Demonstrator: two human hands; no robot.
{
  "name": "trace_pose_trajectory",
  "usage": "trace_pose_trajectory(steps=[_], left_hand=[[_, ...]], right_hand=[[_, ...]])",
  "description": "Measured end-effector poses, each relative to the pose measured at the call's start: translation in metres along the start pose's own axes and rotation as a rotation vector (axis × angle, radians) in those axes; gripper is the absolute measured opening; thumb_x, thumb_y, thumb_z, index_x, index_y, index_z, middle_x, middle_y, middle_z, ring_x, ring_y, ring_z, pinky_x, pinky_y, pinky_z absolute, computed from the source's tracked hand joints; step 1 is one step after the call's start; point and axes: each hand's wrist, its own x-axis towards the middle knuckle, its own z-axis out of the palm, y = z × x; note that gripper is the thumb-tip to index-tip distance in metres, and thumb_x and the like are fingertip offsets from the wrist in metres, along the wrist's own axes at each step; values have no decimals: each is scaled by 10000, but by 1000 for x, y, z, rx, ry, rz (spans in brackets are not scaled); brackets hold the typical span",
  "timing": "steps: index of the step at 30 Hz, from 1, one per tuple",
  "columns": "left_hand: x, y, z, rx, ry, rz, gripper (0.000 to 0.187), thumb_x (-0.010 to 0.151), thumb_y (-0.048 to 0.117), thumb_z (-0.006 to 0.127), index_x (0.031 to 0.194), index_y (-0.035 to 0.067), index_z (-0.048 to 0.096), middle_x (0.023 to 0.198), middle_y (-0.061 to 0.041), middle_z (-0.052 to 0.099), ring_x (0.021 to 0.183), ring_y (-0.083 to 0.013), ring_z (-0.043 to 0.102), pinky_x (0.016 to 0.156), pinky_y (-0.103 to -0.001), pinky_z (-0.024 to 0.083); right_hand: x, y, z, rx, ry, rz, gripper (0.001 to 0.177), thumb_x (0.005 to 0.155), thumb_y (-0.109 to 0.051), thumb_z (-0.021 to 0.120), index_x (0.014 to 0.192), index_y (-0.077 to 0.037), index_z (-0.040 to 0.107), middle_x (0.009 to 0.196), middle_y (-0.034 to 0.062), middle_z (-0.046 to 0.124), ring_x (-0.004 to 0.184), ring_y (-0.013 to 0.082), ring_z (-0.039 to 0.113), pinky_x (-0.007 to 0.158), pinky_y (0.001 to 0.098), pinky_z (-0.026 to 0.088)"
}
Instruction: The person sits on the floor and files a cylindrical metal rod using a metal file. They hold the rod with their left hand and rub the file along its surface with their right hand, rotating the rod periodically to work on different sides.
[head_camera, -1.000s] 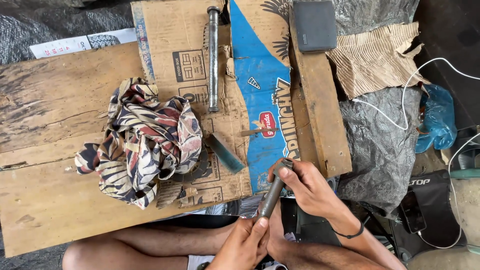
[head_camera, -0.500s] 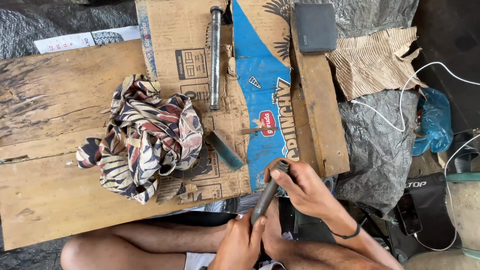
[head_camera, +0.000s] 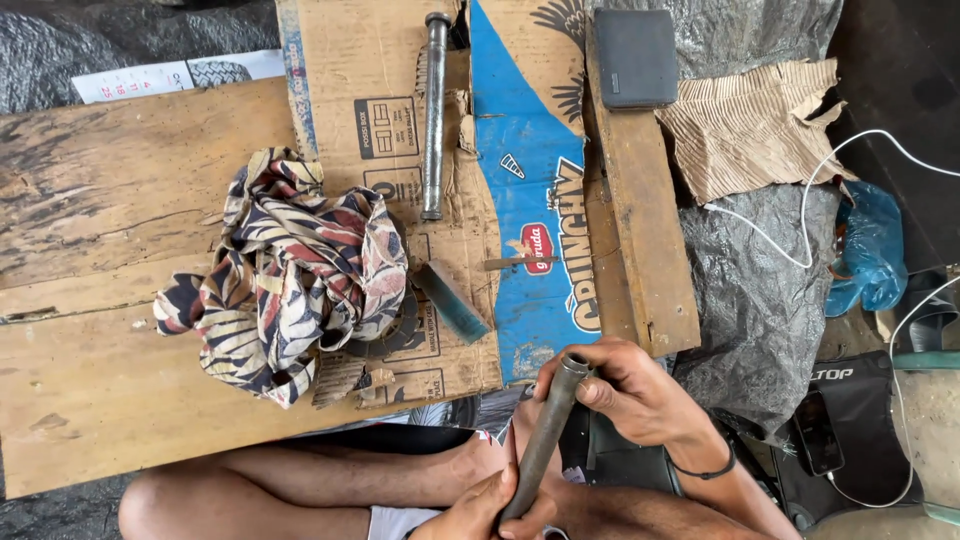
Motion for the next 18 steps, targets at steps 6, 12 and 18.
trace_pose_trajectory(steps=[6,12,18], left_hand=[[23,-3,-23,1115,768,363,450,1060,453,456,761,126,534,662,46,459,667,-80,428,580,-328,350],[30,3,-26,1449,1012,298,468,1016,464,487,832,59,633,746,-205,751,806,-450,723,647,-502,450],[18,28,3,435,-96,96,570,1018,616,374,674,164,418,523,55,349,412,-54,268,430,-222,174]], right_hand=[[9,-8,14,-97,186,109,525,1025,-533,416,936,-85,675,802,14,698,721,140,663,696,289,521],[8,12,11,-187,257,241,507,1031,-515,377,881,-126,665,616,-16,452,511,116,378,519,289,315],[-4,18,8,38,172,186,628,977,-608,447,888,-50,719,821,32,594,636,142,486,590,296,402]])
